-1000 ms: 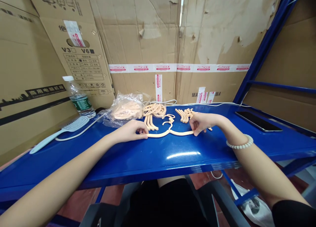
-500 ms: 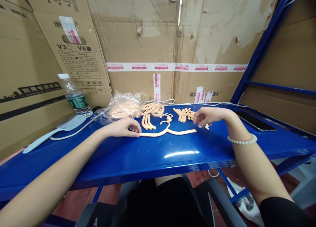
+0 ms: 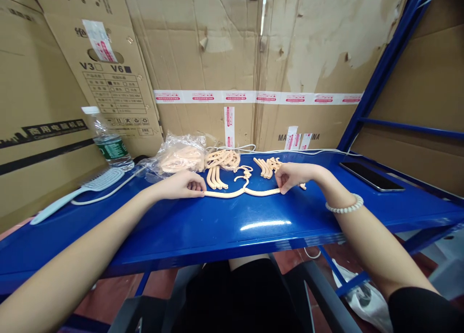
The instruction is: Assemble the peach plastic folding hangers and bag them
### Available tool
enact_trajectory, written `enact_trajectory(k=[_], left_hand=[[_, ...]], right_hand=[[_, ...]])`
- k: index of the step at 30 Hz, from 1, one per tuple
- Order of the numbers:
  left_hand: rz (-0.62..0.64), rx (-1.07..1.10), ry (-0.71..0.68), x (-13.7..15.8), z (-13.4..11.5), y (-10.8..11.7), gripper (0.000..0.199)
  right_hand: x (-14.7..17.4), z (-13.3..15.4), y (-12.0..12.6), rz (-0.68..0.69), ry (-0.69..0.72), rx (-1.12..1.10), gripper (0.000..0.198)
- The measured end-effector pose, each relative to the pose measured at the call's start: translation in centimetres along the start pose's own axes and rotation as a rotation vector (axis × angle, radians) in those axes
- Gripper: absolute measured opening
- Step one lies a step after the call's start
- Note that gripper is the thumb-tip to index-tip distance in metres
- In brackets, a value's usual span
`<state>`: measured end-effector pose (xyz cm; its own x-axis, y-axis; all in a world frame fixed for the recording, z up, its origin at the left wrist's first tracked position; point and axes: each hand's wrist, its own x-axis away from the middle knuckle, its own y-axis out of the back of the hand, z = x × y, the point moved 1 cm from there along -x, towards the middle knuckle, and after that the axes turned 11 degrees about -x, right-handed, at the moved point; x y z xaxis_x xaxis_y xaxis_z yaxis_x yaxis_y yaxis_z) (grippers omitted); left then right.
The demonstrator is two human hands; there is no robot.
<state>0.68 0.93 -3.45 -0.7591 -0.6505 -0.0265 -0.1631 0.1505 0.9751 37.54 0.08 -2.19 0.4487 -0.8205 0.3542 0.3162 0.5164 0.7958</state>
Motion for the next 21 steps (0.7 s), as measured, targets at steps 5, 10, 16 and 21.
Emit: enact_trajectory(k=[5,10,16,21], left_hand=[[-0.018,-0.028,-0.005,-0.1,0.0,-0.1,0.026],[-0.018,-0.025,0.002,0.0,0.0,-0.1,0.027],[-0.136,-0.018,0.044,0.3,0.2,0.5,0.035],[-0.212,-0.050,0.055,0.4,0.1,1.1,0.028]], right_hand=[[-0.3,-0.1,0.1,-0.039,-0.001,0.015,0.027],[-0.2,-0.3,0.1,-0.031,-0.021,0.008,0.037],[1.1,0.0,1.0,-0.172,0.076,0.017,0.043],[2.1,-0.2,2.5,-0.635,0.124,0.067,0.030]])
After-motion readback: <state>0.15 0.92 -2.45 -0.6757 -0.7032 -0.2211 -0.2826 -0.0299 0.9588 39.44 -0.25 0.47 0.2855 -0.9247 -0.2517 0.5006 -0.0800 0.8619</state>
